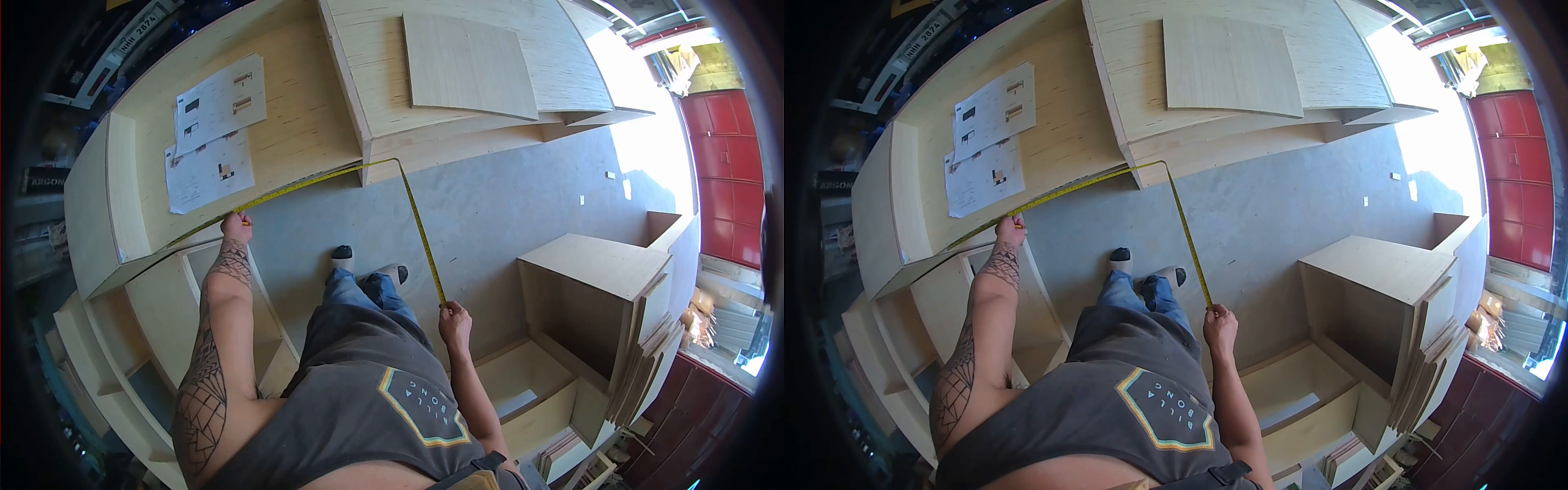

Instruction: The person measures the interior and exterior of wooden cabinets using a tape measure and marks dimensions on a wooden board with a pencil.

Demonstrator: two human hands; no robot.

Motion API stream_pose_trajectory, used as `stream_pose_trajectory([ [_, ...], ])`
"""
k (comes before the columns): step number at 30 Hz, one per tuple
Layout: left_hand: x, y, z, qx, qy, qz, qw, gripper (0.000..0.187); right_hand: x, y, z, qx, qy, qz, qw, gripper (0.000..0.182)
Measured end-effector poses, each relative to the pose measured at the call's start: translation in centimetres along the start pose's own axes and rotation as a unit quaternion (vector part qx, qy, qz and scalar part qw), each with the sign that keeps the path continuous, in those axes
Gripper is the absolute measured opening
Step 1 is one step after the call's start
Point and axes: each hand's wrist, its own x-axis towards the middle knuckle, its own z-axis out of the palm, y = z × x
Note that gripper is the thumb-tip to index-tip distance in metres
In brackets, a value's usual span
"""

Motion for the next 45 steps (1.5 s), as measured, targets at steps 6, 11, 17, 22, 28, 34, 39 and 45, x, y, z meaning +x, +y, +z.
stream_pose_trajectory([
  [6, -0.6, 0.1, 0.3, 0.002, 0.009, -0.004, 1.0, 0.009, 0.2, -0.2, 0.2, 0.005, 0.002, 0.005, 1.0, 0.03],
  [11, 1.0, 0.0, -0.5, 0.011, 0.002, -0.013, 1.0, 0.007, 0.1, -0.1, 0.4, 0.013, 0.008, -0.001, 1.0, 0.029],
  [17, 0.5, 0.0, -0.4, 0.01, -0.003, -0.019, 1.0, 0.007, 0.1, 0.1, 0.5, 0.028, 0.014, 0.006, 0.999, 0.029],
  [22, 0.7, 0.2, -0.2, 0.014, 0.017, -0.031, 0.999, 0.01, -0.1, -0.3, -0.4, 0.016, 0.023, 0.009, 1.0, 0.03],
  [28, -1.2, 0.7, 0.7, 0.025, 0.02, -0.029, 0.999, 0.012, 0.0, 0.4, -2.0, 0.011, 0.055, 0.003, 0.998, 0.028],
  [34, -2.7, 1.4, 1.7, 0.007, 0.05, -0.029, 0.998, 0.013, -0.2, 0.8, -3.1, -0.008, 0.083, -0.011, 0.996, 0.028],
  [39, -2.9, 1.3, 1.7, 0.01, 0.051, -0.014, 0.999, 0.017, -0.5, 0.8, -2.9, -0.027, 0.094, -0.007, 0.995, 0.028],
  [45, -2.0, 1.1, 1.0, 0.036, 0.026, -0.045, 0.998, 0.014, -1.6, -0.3, -3.0, -0.044, 0.088, -0.002, 0.995, 0.03],
])
